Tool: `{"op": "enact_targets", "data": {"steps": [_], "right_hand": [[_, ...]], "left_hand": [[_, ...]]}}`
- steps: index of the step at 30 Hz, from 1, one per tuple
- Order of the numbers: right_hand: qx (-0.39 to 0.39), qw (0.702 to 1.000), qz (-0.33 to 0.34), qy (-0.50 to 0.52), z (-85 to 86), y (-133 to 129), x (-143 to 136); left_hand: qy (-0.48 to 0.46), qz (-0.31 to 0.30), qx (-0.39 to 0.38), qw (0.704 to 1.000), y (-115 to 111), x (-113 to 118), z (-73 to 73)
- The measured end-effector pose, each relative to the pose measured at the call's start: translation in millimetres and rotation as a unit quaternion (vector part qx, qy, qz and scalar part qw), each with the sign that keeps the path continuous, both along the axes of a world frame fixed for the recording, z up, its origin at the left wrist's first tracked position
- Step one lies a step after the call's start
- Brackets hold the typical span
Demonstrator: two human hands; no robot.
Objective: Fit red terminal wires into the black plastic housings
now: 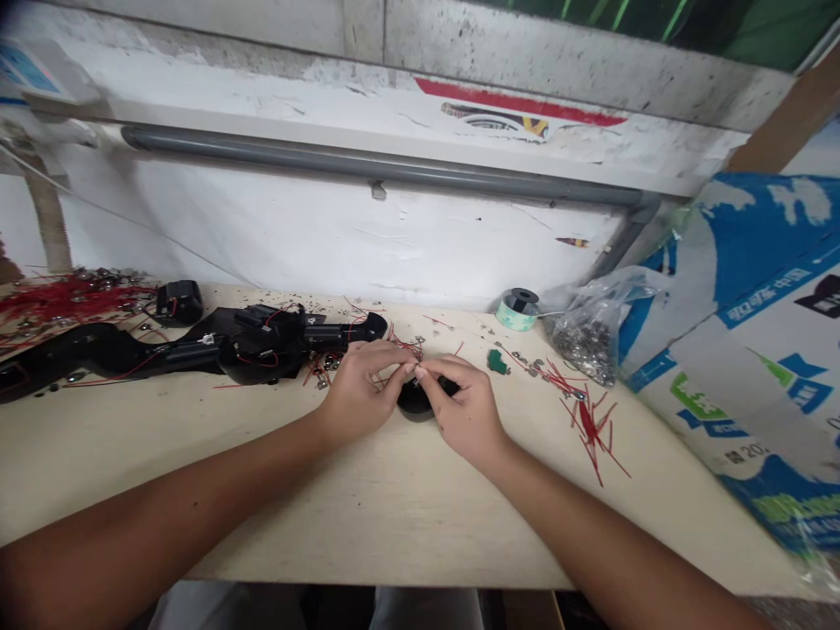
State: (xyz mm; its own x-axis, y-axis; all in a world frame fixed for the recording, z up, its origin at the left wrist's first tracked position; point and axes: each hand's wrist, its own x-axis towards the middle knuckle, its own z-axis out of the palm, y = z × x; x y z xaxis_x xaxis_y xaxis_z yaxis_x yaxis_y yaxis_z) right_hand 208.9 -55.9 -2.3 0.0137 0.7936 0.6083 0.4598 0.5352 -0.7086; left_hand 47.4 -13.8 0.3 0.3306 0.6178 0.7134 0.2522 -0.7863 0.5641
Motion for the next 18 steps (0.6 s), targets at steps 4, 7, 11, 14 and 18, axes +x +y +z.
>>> {"op": "enact_targets", "data": {"steps": [4, 7, 11, 14, 18], "right_hand": [[-0.002, 1.000, 0.004, 0.026, -2.4, 5, 3], [0.007, 1.000, 0.005, 0.028, -2.9, 6, 4], [0.026, 0.999, -0.006, 0.028, -1.9, 5, 5], [0.050, 0.997, -0.047, 0.044, 0.6, 3, 5], [0.089, 0.991, -0.090, 0.039, 4.7, 0, 4]], "left_hand": [[-0.005, 0.009, -0.016, 1.000, 1, -1, -4.4], [-0.001, 0.013, -0.026, 1.000, 2, -2, -5.5], [0.012, 0.037, -0.013, 0.999, 1, -3, -2.1], [0.035, 0.083, 0.036, 0.995, -3, -5, 2.5], [0.053, 0.044, 0.050, 0.996, -9, -6, 4.5]]}}
